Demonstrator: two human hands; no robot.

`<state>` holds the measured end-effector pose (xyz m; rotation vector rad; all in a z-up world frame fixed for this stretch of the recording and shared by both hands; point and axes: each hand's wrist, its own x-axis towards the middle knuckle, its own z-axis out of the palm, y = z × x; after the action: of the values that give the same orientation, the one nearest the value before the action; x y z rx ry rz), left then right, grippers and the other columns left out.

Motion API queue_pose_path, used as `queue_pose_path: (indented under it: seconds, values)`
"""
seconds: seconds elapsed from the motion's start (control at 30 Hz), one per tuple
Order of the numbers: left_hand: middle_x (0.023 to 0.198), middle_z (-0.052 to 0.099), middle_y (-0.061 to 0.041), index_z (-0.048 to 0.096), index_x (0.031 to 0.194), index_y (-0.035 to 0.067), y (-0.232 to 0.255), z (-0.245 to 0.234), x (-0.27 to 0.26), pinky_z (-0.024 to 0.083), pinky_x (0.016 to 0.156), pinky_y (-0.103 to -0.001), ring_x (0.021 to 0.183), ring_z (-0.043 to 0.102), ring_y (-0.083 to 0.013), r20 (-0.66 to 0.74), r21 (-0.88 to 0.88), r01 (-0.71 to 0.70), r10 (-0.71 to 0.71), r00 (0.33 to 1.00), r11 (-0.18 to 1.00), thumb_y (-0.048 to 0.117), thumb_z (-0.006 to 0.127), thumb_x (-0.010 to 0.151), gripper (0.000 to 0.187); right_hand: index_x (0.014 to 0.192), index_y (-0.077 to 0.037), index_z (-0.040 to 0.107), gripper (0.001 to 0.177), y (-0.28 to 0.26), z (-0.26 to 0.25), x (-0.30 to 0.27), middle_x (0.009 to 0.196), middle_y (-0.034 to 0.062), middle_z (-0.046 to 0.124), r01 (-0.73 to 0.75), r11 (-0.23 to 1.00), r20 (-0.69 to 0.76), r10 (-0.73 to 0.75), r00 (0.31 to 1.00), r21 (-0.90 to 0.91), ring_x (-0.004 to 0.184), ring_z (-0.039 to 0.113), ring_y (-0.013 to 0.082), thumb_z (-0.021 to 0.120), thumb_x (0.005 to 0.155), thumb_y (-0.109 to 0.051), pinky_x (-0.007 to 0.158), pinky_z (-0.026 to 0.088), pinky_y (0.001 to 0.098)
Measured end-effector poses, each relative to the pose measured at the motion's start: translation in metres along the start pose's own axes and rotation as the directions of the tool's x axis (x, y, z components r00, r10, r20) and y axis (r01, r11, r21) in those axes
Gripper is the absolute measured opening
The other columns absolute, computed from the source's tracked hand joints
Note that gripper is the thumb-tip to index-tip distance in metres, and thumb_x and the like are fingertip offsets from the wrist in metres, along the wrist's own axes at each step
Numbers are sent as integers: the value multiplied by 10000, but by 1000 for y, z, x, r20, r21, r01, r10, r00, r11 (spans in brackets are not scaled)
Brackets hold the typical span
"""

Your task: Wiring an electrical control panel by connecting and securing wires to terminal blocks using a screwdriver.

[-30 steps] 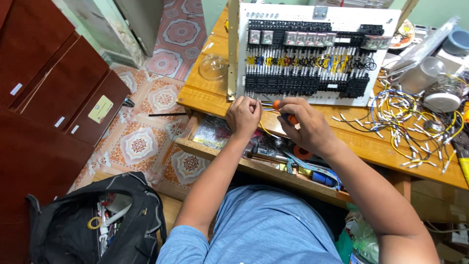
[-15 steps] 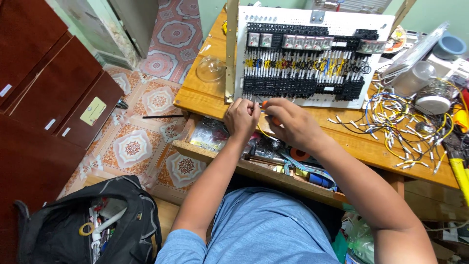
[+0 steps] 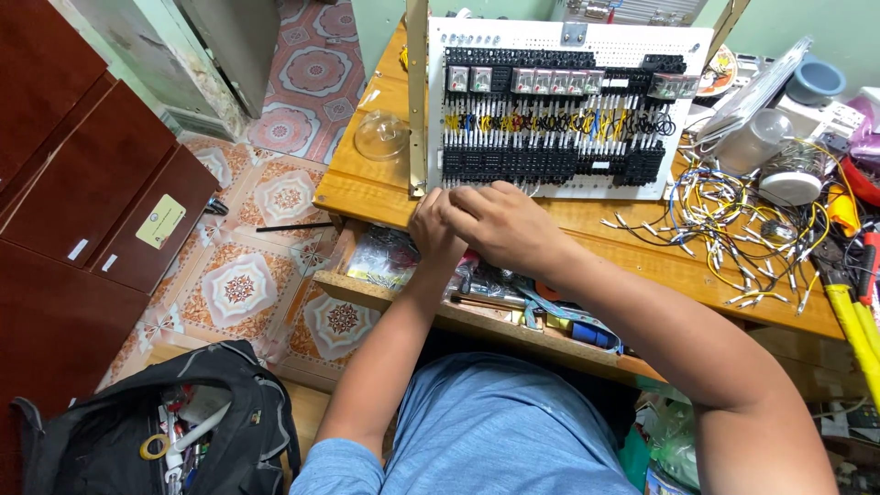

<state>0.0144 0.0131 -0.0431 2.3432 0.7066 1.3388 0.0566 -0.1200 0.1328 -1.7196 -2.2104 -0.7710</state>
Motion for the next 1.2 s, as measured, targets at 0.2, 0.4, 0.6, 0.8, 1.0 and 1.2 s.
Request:
queue_pose_path:
  seconds: [0.2,0.4,0.6,0.8,1.0,1.2]
  values:
    - [737,504,-37,520,758,149,0,-7,-4,521,803,-333,763,626,-293,-7,-98,-11,10,1000,995,194,545,921,171,994,-99,597,116,-15,-33,17,1139,165,618,40,994,-35,-44,998,-106,809,603,301,536,973,-196,688,408,388]
    - [735,490,51,515,746,236,1,0,0,518,786,-285,787,631,-185,11,-12,48,-48,999,999,222,719,796,210,1050,-99,661,166,-4,-17,1,1089,136,638,-33,999,43,33,999,-10,764,685,282,547,967,-188,634,459,363]
    - [717,497,56,510,724,233,-3,6,-1,524,808,-288,781,644,-190,25,-21,51,-50,998,999,228,737,812,244,975,-164,669,131,-2,-3,-5,1051,84,620,5,985,-41,-12,999,-171,741,579,237,574,967,-254,639,392,357]
    - [713,505,27,534,726,218,-6,12,-3,531,803,-309,796,657,-219,-5,-52,79,-79,997,996,241,772,745,240,985,-156,664,202,-14,-40,15,1125,117,582,5,974,-53,-18,998,-227,785,542,255,691,801,-234,672,394,381]
    - [706,508,31,519,720,225,-5,11,-1,531,791,-300,777,654,-217,3,-62,73,-73,997,995,278,780,777,272,1011,-152,705,170,-14,-42,16,1106,104,580,16,974,-27,-23,999,-227,764,551,238,616,883,-219,651,378,357]
    - [701,529,10,574,746,208,4,-4,1,543,783,-350,778,670,-254,12,-151,85,-84,996,985,295,753,732,199,1027,-131,681,168,-9,-19,-2,1054,102,600,-49,990,75,59,995,-131,711,668,247,577,956,-242,584,460,354]
